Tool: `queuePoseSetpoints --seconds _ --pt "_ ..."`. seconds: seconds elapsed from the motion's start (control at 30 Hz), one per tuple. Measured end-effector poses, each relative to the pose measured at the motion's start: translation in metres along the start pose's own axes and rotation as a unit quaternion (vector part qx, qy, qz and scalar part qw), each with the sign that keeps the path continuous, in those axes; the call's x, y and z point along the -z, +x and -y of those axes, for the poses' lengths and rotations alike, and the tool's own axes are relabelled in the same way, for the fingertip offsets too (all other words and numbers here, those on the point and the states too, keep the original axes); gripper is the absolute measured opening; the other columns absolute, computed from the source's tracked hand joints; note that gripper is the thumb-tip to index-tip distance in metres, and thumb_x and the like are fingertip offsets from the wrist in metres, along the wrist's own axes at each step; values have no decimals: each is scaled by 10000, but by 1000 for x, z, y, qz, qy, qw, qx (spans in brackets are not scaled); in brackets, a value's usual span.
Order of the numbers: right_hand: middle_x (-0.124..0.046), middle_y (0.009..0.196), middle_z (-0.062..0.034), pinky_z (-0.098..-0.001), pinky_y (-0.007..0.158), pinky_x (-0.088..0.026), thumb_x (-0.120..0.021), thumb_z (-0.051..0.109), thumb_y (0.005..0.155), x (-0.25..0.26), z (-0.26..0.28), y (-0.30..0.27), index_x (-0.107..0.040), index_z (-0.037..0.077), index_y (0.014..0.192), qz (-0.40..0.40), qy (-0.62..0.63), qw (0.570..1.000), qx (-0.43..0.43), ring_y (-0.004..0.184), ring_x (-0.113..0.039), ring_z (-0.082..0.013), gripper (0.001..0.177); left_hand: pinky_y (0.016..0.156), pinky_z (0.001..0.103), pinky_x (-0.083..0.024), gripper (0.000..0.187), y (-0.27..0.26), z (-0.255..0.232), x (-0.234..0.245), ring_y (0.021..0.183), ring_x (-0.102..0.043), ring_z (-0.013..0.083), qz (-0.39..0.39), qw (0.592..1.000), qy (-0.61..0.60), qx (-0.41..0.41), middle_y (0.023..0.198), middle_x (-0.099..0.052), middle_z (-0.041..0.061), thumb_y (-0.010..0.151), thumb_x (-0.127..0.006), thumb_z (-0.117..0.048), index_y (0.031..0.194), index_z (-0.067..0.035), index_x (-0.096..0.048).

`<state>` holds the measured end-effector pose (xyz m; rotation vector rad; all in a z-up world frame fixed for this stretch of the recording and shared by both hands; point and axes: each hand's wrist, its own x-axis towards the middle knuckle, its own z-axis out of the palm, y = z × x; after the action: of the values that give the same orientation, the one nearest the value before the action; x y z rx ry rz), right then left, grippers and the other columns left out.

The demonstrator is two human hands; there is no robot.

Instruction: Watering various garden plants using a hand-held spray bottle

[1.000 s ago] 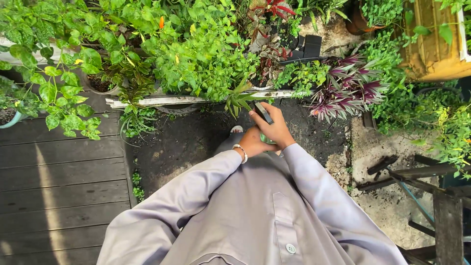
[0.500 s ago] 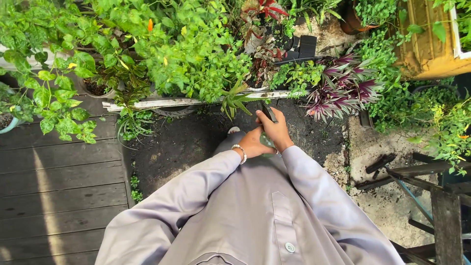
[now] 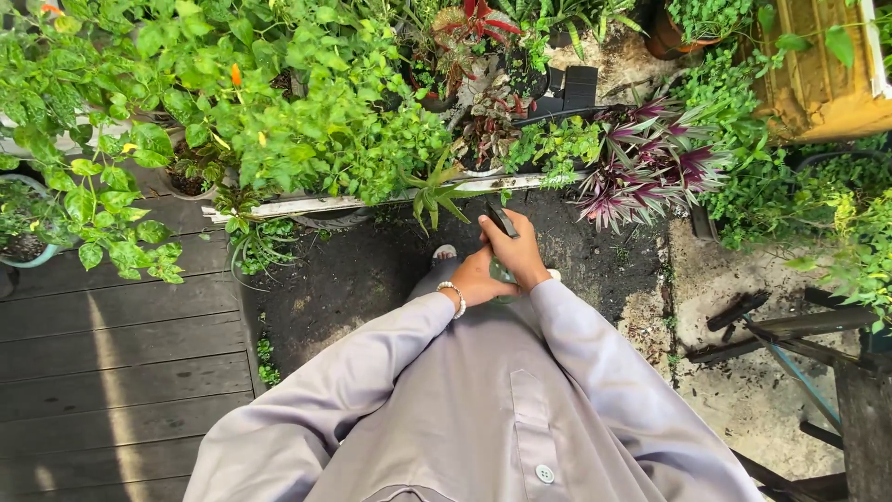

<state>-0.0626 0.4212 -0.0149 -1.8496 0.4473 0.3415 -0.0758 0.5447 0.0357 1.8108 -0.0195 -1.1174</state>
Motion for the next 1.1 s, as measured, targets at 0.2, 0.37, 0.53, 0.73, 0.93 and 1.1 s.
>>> queuePoseSetpoints --seconds 0.2,0.37,0.53,0.73,0.93,1.1 --pt "-705 635 -67 -288 667 -509 -654 232 943 22 20 -4 -720 127 699 40 18 999 22 624 -656 -176 273 1081 470 -492 816 1 -24 -12 1291 -564 390 -33 999 -24 9 1304 -642 225 653 -860 -294 1333 20 -536" --pt "-731 694 -66 -306 717 -522 -701 306 900 49 2 13 -727 123 735 24 30 999 10 716 -693 -184 247 1075 446 -505 870 39 -22 -38 1286 -574 341 -47 999 -10 14 1298 -655 175 591 -902 -336 1325 -39 -540" --pt "-724 674 -19 -295 710 -522 -704 341 878 92 -34 33 -724 155 724 -1 32 999 -20 703 -685 -156 242 1058 410 -522 827 69 -50 -69 1263 -599 300 -37 999 3 16 1267 -679 130 582 -898 -322 1302 -86 -566" --pt "-735 685 -61 -277 740 -512 -699 269 876 142 -46 39 -729 122 714 0 63 998 6 734 -693 -157 221 1064 410 -513 846 100 -74 -106 1268 -594 312 -14 1000 24 14 1279 -668 158 574 -909 -344 1294 -68 -560" --pt "-698 598 -34 -256 685 -496 -685 262 868 172 -61 36 -711 155 606 -35 68 997 -10 642 -670 -142 284 1067 411 -514 875 113 -92 -128 1269 -593 314 15 998 53 8 1287 -667 141 563 -910 -362 1316 -94 -552" --pt "-702 621 -50 -269 699 -511 -688 278 869 193 -64 30 -719 146 629 -54 84 995 -20 681 -688 -162 276 1107 442 -479 859 109 -120 -141 1305 -561 364 41 996 78 4 1311 -645 200 582 -870 -363 1313 -51 -544"
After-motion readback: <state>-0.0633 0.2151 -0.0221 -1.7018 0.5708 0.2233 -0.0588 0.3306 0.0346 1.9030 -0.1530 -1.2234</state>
